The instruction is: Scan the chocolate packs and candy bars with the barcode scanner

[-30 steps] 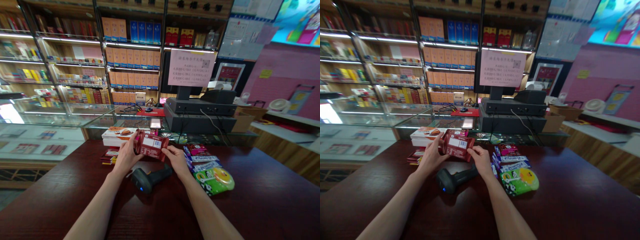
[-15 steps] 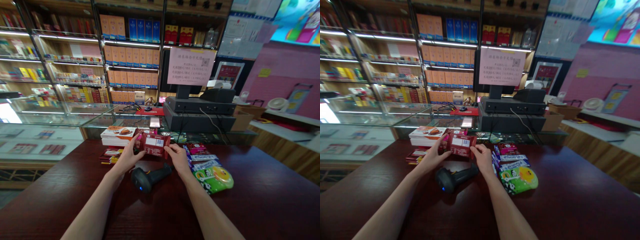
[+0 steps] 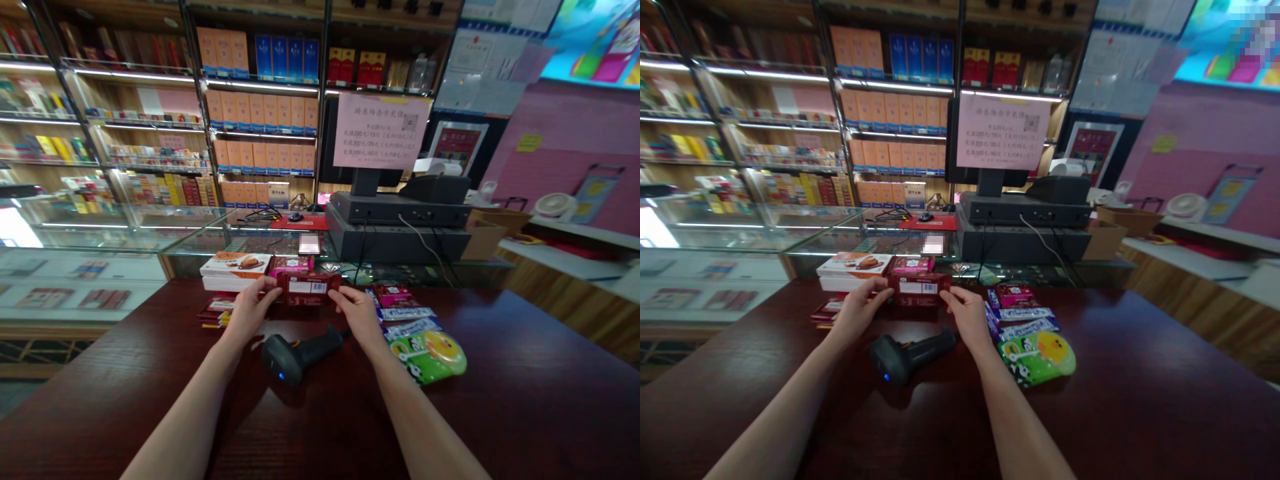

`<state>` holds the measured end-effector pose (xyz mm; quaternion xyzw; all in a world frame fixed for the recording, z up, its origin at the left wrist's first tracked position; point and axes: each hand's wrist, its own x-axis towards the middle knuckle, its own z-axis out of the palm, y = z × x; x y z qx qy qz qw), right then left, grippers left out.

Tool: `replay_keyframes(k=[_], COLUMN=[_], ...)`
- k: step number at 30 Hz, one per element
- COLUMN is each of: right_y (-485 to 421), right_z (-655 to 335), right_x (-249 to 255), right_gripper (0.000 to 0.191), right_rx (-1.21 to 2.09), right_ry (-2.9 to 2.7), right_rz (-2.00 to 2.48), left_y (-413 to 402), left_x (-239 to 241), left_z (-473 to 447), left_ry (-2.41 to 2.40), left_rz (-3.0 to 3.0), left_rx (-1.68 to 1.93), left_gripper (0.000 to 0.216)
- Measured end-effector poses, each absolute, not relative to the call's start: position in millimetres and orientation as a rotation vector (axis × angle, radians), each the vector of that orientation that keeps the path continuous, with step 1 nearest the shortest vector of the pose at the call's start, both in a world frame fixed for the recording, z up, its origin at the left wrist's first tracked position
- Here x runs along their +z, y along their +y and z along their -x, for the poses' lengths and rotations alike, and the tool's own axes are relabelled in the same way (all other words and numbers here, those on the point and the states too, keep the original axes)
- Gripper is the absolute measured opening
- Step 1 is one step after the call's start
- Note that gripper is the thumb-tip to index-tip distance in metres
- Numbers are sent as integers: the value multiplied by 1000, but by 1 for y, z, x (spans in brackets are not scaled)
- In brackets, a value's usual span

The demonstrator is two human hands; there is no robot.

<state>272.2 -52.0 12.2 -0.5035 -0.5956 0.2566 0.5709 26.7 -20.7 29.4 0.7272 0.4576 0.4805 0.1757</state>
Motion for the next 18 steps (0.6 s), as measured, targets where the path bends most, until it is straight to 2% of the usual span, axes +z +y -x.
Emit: replay_keyframes(k=[3, 7, 9, 18], right_y=[-54, -51, -49, -54], right_z=[-272, -274, -276, -279], right_x=[15, 13, 11, 13], right_gripper=[37, 24, 24, 31], right_rx=[620, 669, 682, 439], right_ry=[-1418, -1390, -1396, -1539], right_rz=[1179, 1100, 1063, 1136], left_y=[-21, -19, -19, -20], left_x=[30, 31, 31, 31], left_z=[-25, -22, -21, -20], left_ry=[1308, 1257, 1246, 1227], left_rz=[-2085, -2121, -2133, -2147], left_rx=[1374, 1483, 1492, 1393], left_gripper=[21, 17, 17, 19])
